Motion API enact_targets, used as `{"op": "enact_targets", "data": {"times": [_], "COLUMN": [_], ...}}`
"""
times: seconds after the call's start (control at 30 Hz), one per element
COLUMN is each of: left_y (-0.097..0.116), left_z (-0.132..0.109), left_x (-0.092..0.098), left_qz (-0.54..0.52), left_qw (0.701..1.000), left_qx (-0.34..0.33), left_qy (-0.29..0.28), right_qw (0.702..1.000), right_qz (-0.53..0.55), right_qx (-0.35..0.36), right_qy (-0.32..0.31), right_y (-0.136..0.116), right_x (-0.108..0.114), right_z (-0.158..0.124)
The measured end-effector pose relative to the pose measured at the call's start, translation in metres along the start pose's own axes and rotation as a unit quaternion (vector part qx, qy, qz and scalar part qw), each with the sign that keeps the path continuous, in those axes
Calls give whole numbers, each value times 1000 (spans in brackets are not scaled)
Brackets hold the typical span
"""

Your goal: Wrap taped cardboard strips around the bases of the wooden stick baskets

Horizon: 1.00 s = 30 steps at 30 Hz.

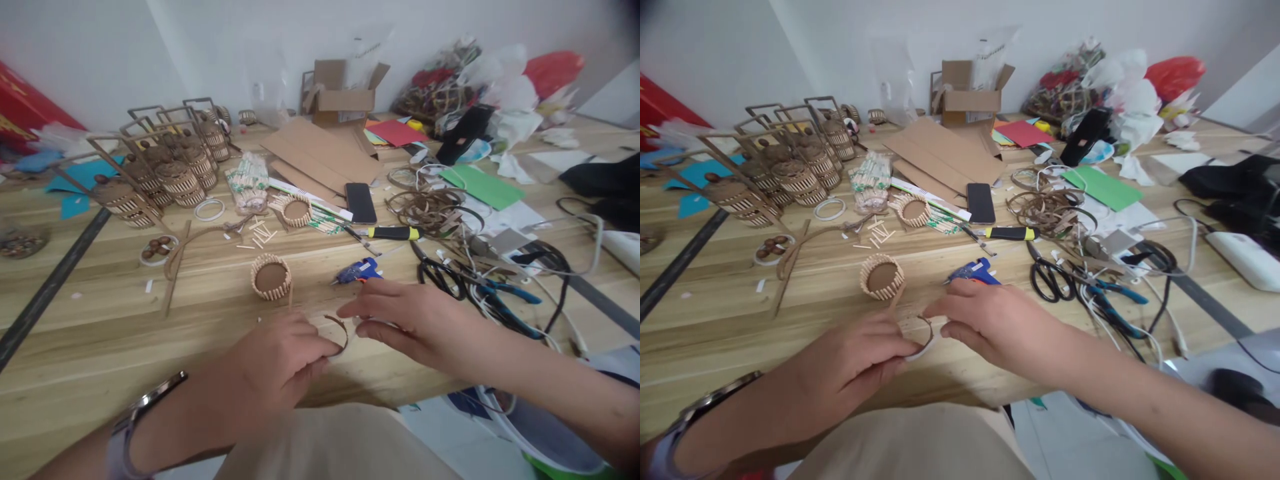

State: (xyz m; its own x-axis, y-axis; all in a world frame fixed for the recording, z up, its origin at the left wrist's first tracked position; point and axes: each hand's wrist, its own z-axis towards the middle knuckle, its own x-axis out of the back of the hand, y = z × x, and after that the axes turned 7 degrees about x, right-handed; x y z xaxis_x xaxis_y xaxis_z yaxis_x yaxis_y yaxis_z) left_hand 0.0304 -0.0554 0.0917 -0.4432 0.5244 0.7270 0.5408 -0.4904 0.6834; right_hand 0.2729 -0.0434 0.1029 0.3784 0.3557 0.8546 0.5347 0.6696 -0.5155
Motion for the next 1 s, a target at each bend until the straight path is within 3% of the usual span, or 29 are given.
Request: {"op": "enact_targets", "data": {"times": [0.2,0.33,0.47,0.63,0.8,1.0], "left_y": [3,1,-1,-3,-1,-5], "left_z": [-2,-3,-1,6,15,9], "left_x": [10,13,10,-8,-23,-28], "left_qz": [-1,-16,47,86,105,88], "left_qw": [997,995,995,994,988,985], "left_qx": [8,26,53,65,113,124], "left_qy": [-78,-97,-73,-32,1,77], "right_qw": [991,989,988,984,987,999], "right_qz": [-76,-86,-96,-116,-131,-41], "right_qx": [76,75,56,22,13,-16], "right_qy": [-75,-97,-103,-132,-88,-24], "right_y": [-5,-8,-13,-17,-18,-20], "right_x": [-1,-1,-2,-6,-8,-7], "right_z": [1,3,9,18,19,11]}}
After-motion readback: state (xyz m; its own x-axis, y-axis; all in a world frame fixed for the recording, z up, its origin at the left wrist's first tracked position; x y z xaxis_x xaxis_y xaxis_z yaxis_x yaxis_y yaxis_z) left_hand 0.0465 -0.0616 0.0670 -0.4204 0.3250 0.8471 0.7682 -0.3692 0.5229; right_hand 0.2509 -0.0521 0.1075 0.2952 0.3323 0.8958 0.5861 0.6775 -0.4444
